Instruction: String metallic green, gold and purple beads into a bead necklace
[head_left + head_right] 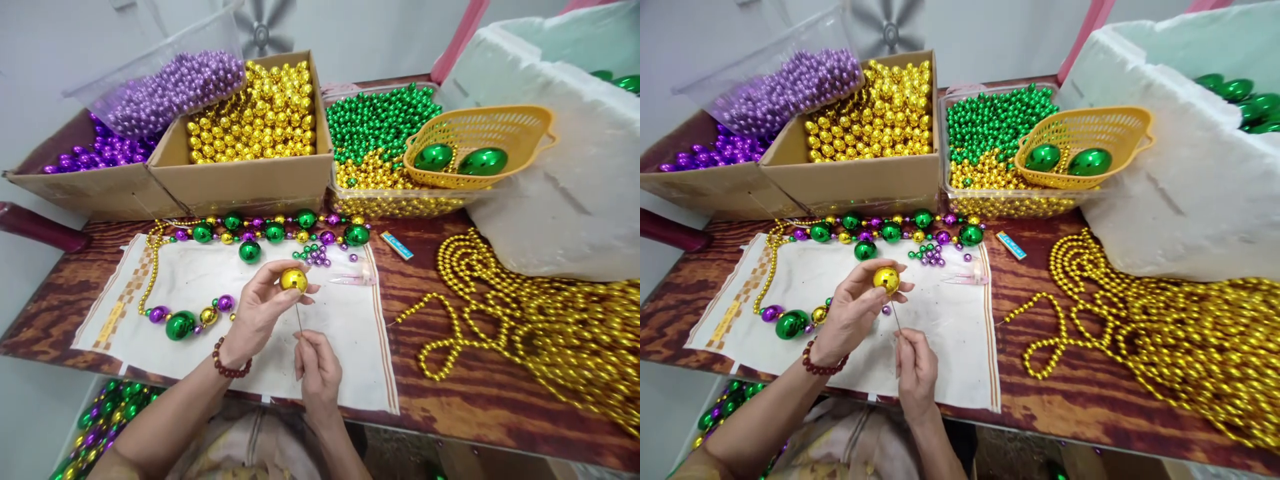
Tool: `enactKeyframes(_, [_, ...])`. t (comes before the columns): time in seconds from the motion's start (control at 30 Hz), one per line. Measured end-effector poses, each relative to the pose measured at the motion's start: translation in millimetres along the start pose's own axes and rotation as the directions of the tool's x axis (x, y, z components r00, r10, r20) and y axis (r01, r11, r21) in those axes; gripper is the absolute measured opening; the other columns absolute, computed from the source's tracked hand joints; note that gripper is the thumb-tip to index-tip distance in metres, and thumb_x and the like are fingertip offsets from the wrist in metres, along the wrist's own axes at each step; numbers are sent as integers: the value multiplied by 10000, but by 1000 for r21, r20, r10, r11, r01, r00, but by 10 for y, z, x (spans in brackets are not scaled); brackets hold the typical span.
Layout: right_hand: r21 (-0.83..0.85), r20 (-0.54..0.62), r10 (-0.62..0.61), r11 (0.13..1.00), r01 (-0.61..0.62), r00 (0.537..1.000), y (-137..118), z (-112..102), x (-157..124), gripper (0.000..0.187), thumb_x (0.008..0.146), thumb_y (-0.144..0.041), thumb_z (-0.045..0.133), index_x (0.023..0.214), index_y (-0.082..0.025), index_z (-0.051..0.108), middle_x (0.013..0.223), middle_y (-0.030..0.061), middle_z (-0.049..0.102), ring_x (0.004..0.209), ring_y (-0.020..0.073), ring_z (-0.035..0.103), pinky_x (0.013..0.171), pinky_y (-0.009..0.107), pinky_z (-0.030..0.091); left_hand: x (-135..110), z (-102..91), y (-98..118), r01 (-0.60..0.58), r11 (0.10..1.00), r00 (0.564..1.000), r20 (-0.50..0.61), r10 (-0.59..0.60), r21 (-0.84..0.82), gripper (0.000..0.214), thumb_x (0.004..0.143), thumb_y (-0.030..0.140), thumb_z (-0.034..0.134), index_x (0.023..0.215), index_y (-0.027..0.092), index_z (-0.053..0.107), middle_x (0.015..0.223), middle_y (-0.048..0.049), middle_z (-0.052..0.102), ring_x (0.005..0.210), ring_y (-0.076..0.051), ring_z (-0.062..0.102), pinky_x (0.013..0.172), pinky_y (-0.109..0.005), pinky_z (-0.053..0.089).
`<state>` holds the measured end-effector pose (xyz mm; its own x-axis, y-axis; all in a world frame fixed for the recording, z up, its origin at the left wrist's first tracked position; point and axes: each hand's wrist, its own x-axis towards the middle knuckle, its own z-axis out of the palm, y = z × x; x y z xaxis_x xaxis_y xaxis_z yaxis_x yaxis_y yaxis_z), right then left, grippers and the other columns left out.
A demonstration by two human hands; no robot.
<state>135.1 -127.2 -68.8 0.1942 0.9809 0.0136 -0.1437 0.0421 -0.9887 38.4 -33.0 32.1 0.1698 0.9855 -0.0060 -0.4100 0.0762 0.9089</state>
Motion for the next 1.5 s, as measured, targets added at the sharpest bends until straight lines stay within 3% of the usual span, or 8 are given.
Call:
enactKeyframes(0.17, [-23,33,22,1000,-21,999,4,-38,32,274,1029,-355,456,966,-166,644,533,-74,437,413,89,410,417,210,329,42,-41,12,76,994,997,11,-76,-74,270,880,338,708,1106,192,697,1150,-107,709,902,-214,743,804,-335,616])
enactKeyframes(0.43, [-217,41,-161,962,166,986,107,-89,-75,224,1031,-253,429,1010,-171,637,529,-67,490,411,99,454,443,227,380,84,-18,-65,20,994,993,-115,-33,-108,324,791,326,800,1073,198,704,957,-45,717,817,-177,729,792,-341,618])
enactKeyframes(0.6, [-211,38,-107,971,113,994,68,-56,-47,249,1033,-286,427,997,-175,646,531,-59,498,411,104,464,448,233,400,17,32,-133,-41,999,996,-79,38,-32,306,772,302,818,1040,203,708,903,-25,694,782,-144,689,752,-295,601])
enactKeyframes(0.83, [-155,19,-74,985,76,997,174,-64,-60,278,1026,-343,434,971,-182,654,574,-31,520,459,117,480,438,233,388,-64,60,-110,-134,990,991,11,133,37,303,792,213,794,1074,232,684,1087,-38,661,856,-144,689,789,-281,593])
enactKeyframes(1.0, [-173,30,-82,981,86,996,208,-79,-86,249,1009,-342,465,966,-185,653,616,-12,549,493,125,496,451,237,387,-42,55,-115,-180,979,982,-47,185,92,300,775,188,802,1040,221,667,1000,-24,641,813,-115,646,729,-232,567])
enactKeyframes(1.2, [-145,47,-26,989,32,999,133,-64,-30,242,1025,-326,444,978,-189,638,588,-34,510,477,119,467,464,238,369,57,-12,-111,-23,999,998,-55,24,31,334,778,274,808,1089,230,694,903,-8,661,725,-105,636,660,-225,554])
enactKeyframes(1.37, [-110,68,25,994,-17,997,97,-100,24,262,1031,-351,438,967,-178,624,581,-44,488,472,106,453,447,224,327,65,-98,-70,158,987,986,60,-156,-32,310,889,335,694,1179,231,727,1153,-102,700,900,-186,714,764,-284,573])
enactKeyframes(1.5, [-74,51,34,997,-31,998,83,-101,16,246,1028,-350,451,968,-179,616,582,-48,487,468,99,442,436,218,319,32,-136,-93,171,985,983,70,-170,-3,313,867,311,727,1172,241,727,1161,-97,716,895,-192,725,829,-330,586])
